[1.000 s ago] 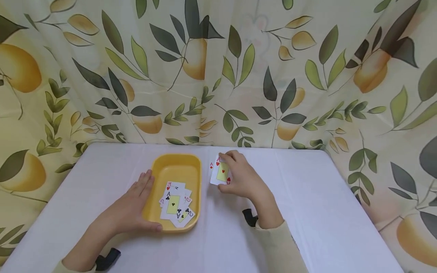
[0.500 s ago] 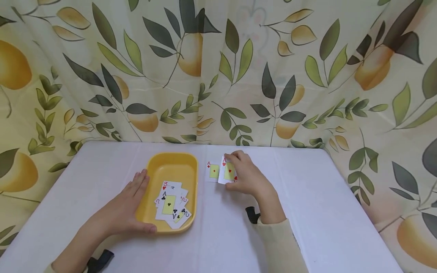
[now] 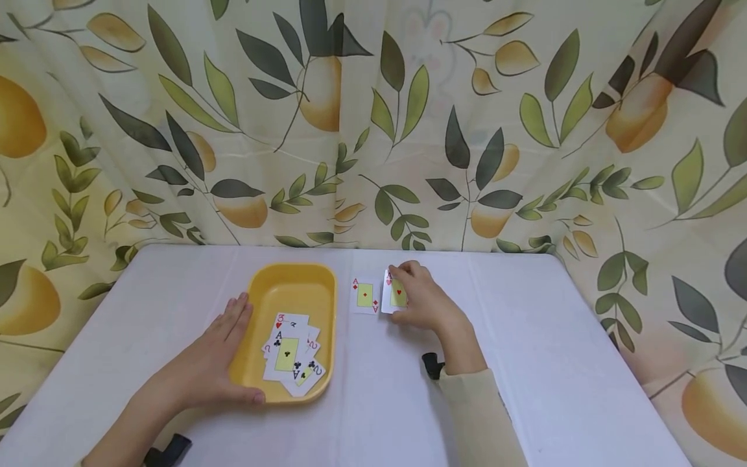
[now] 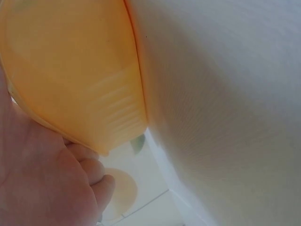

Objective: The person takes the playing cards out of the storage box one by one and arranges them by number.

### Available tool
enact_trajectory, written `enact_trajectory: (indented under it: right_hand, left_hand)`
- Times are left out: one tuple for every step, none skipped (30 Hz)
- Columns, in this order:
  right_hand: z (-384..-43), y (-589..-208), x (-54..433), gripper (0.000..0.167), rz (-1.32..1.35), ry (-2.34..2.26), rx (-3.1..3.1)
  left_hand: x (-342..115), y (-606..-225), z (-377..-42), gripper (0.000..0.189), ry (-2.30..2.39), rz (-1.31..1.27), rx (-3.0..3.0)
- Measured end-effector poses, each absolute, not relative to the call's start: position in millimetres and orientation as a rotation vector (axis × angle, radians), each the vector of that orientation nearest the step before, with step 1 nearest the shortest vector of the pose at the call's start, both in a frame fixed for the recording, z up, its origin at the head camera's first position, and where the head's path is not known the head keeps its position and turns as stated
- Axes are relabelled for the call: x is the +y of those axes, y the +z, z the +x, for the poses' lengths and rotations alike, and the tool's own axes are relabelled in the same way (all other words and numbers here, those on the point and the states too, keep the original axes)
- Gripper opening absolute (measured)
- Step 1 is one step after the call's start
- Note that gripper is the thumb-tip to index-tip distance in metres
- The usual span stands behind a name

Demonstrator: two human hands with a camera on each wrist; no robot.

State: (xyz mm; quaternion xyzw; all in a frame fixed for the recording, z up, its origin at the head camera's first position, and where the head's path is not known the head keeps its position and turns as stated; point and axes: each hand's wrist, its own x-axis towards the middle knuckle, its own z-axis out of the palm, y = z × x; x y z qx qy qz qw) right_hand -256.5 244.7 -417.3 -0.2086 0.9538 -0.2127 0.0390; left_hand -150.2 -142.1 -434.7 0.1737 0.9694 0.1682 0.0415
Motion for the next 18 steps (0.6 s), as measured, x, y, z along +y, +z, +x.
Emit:
enact_trajectory:
  right_hand:
    - [-258,-419,245,0.09,-0.624,-0.651,2.914]
    - [-260,-421,244,0.09,-0.606,-0.65,2.902]
    - [-261,-422,244,0.09,-0.578,-0.643,2.89]
    - [-262,-423,244,0.09,-0.548,-0.636,2.877]
    - [-263,-424,244,0.09,-0.511,-0.631,2.864]
    - [-264,-426,244,0.09,-0.486,-0.623,2.853]
    - [-265,-427,245,0.09,-0.453,-0.618,2.839]
    - [-266,-428,245,0.089,-0.43,-0.614,2.828]
    - [-266,-428,245,0.089,-0.41,-0.607,2.82]
    - [-267,-429,245,0.089,-0.399,-0.603,2.812]
    - [-268,-430,245,0.088,-0.39,-0.596,2.808]
    - [-268,-431,246,0.087,-0.383,-0.588,2.806]
    - [-269,-431,246,0.087,-0.377,-0.582,2.804]
    - [-269,-432,246,0.086,-0.373,-0.577,2.802]
    - [-269,-433,246,0.086,-0.37,-0.575,2.797]
    - [-270,-434,247,0.085,-0.368,-0.574,2.793]
    - [-270,-434,247,0.084,-0.369,-0.569,2.791]
    - [-270,-435,247,0.084,-0.371,-0.57,2.787]
  left_hand:
    - [-142,-435,-150,0.152,0.513,0.531,2.97]
    - [-143,-435,-150,0.152,0.511,0.533,2.971]
    - [-143,-434,-150,0.152,0.512,0.534,2.972]
    - [-143,-434,-150,0.152,0.511,0.538,2.973]
    - [-143,-434,-150,0.152,0.517,0.54,2.971]
    - [-143,-433,-149,0.152,0.518,0.546,2.973]
    - [-143,-432,-149,0.152,0.52,0.551,2.974]
    - [-144,-432,-149,0.152,0.522,0.557,2.974]
    - [-144,-431,-149,0.151,0.523,0.563,2.975]
    - [-144,-431,-149,0.151,0.524,0.565,2.975]
    - [-144,-431,-149,0.151,0.526,0.567,2.973]
    - [-144,-431,-149,0.151,0.523,0.568,2.973]
    - [-144,-432,-149,0.151,0.522,0.568,2.973]
    - [-144,-432,-149,0.152,0.52,0.566,2.973]
    - [-143,-432,-149,0.152,0.52,0.563,2.972]
    - [-143,-433,-149,0.152,0.521,0.557,2.97]
    - [-143,-433,-149,0.152,0.521,0.556,2.968]
    - [-143,-434,-149,0.152,0.521,0.556,2.968]
